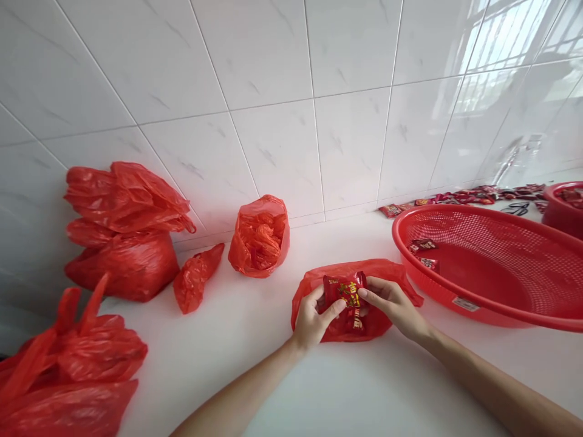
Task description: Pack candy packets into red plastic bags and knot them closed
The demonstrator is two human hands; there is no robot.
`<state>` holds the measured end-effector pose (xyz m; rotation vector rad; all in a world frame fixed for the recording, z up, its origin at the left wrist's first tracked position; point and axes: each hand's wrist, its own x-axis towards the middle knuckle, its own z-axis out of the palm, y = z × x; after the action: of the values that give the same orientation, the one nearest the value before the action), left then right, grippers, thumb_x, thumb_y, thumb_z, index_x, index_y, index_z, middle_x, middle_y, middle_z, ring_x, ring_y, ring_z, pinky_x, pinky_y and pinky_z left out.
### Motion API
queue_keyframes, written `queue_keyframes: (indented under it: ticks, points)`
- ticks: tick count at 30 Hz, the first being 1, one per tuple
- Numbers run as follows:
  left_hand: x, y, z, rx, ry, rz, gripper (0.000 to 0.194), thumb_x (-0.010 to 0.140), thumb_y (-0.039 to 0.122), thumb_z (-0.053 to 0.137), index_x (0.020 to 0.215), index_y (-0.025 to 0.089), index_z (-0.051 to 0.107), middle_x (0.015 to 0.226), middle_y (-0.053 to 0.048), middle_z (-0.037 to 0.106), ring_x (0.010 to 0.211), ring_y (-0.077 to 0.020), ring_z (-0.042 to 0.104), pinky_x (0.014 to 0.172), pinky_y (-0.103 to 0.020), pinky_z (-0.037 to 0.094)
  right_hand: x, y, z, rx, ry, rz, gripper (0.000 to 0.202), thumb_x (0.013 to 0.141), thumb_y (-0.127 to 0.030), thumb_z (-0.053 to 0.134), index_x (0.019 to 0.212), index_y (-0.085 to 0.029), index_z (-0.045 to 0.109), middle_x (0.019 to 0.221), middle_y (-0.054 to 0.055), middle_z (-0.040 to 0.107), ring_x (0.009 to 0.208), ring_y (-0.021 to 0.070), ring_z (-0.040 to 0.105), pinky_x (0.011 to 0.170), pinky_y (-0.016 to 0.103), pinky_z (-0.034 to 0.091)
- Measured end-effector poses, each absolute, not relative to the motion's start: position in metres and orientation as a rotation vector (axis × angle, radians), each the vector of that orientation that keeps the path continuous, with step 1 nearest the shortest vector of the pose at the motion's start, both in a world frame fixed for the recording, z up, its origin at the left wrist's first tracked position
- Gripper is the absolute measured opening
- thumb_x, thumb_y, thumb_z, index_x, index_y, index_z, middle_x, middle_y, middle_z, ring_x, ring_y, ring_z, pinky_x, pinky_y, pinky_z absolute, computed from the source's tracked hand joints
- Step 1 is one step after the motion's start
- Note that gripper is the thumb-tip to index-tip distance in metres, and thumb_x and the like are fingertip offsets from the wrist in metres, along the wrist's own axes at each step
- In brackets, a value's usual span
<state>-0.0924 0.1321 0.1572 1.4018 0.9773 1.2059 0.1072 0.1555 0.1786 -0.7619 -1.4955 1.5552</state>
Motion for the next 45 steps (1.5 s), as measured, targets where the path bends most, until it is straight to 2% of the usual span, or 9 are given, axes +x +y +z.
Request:
queue_keyframes:
  ticks: [2,4,9,15,26,33,36,40,45]
  points:
    - [-0.0923,0.1313,0.1588,1.42,0.927,1.219,0.036,0.087,0.04,0.071,0.119,0.023,0.068,0.118,-0.007,0.074,0.11,-0.0265,0.069,0.097,-0.041,0.056,0.1076,0.1552,0.1801,-0.771,-1.488,1.564,0.033,0.087,-0.05,0.07,0.096,-0.018,0.073,0.088,0.003,0.073,0.069,0.0157,0.065,0.069,0.031,0.057]
    - [-0.0925,0.1309,0.1584,1.423,0.928,1.243,0.041,0.086,0.038,0.073,0.123,0.023,0.064,0.122,-0.008,0.072,0.114,-0.0268,0.067,0.102,-0.042,0.054,0.1079,0.1551,0.1807,-0.789,-1.47,1.561,0.034,0.086,-0.051,0.071,0.095,-0.018,0.073,0.088,0.004,0.073,0.068,0.0158,0.065,0.069,0.031,0.058]
    - [-0.0936,0.1311,0.1511,1.381,1.065,1.294,0.067,0.082,0.037,0.075,0.14,0.023,0.045,0.112,-0.008,0.073,0.107,-0.0254,0.07,0.098,-0.042,0.055,0.1085,0.156,0.1774,-0.818,-1.427,1.552,0.037,0.086,-0.052,0.071,0.103,-0.019,0.072,0.095,0.005,0.075,0.076,0.0186,0.068,0.07,0.032,0.059]
    - [-0.0926,0.1292,0.1514,1.405,1.088,1.322,0.073,0.084,0.037,0.073,0.145,0.021,0.037,0.1,-0.006,0.073,0.098,-0.0231,0.07,0.094,-0.04,0.055,0.1087,0.1587,0.1727,-0.782,-1.399,1.581,0.039,0.082,-0.045,0.077,0.11,-0.02,0.069,0.105,0.008,0.075,0.092,0.023,0.071,0.076,0.035,0.06]
    - [-0.0933,0.1284,0.1508,1.516,1.146,1.38,0.057,0.085,0.038,0.071,0.135,0.021,0.049,0.097,-0.005,0.074,0.093,-0.0219,0.07,0.089,-0.037,0.056,0.107,0.1575,0.175,-0.762,-1.417,1.618,0.036,0.085,-0.047,0.074,0.108,-0.021,0.069,0.11,0.008,0.075,0.093,0.0238,0.071,0.079,0.037,0.06]
    - [-0.0927,0.1253,0.1539,1.517,1.088,1.271,0.07,0.08,0.035,0.077,0.141,0.021,0.046,0.109,-0.008,0.076,0.102,-0.0247,0.072,0.094,-0.04,0.056,0.1115,0.162,0.1715,-0.839,-1.359,1.481,0.037,0.079,-0.049,0.08,0.1,-0.02,0.071,0.095,0.006,0.075,0.083,0.0201,0.067,0.077,0.034,0.056]
    - [-0.0934,0.1252,0.1567,1.529,1.048,1.219,0.058,0.083,0.038,0.075,0.134,0.021,0.055,0.109,-0.009,0.077,0.099,-0.0253,0.072,0.092,-0.04,0.057,0.1137,0.1625,0.1731,-0.876,-1.356,1.441,0.037,0.078,-0.052,0.079,0.095,-0.02,0.072,0.088,0.005,0.073,0.076,0.0186,0.064,0.074,0.034,0.055]
    - [-0.0943,0.1264,0.1592,1.513,1.041,1.19,0.035,0.086,0.044,0.07,0.111,0.019,0.069,0.108,-0.008,0.076,0.1,-0.0253,0.071,0.091,-0.037,0.057,0.1146,0.1609,0.1767,-0.902,-1.335,1.435,0.036,0.076,-0.052,0.08,0.093,-0.021,0.072,0.09,0.005,0.073,0.079,0.0197,0.065,0.075,0.034,0.055]
    - [-0.0942,0.1273,0.1592,1.468,1.046,1.156,0.035,0.086,0.048,0.069,0.107,0.019,0.071,0.104,-0.008,0.077,0.099,-0.0257,0.071,0.089,-0.036,0.057,0.1136,0.1593,0.1793,-0.931,-1.358,1.418,0.037,0.074,-0.055,0.081,0.088,-0.022,0.072,0.088,0.005,0.074,0.081,0.0217,0.066,0.077,0.036,0.055]
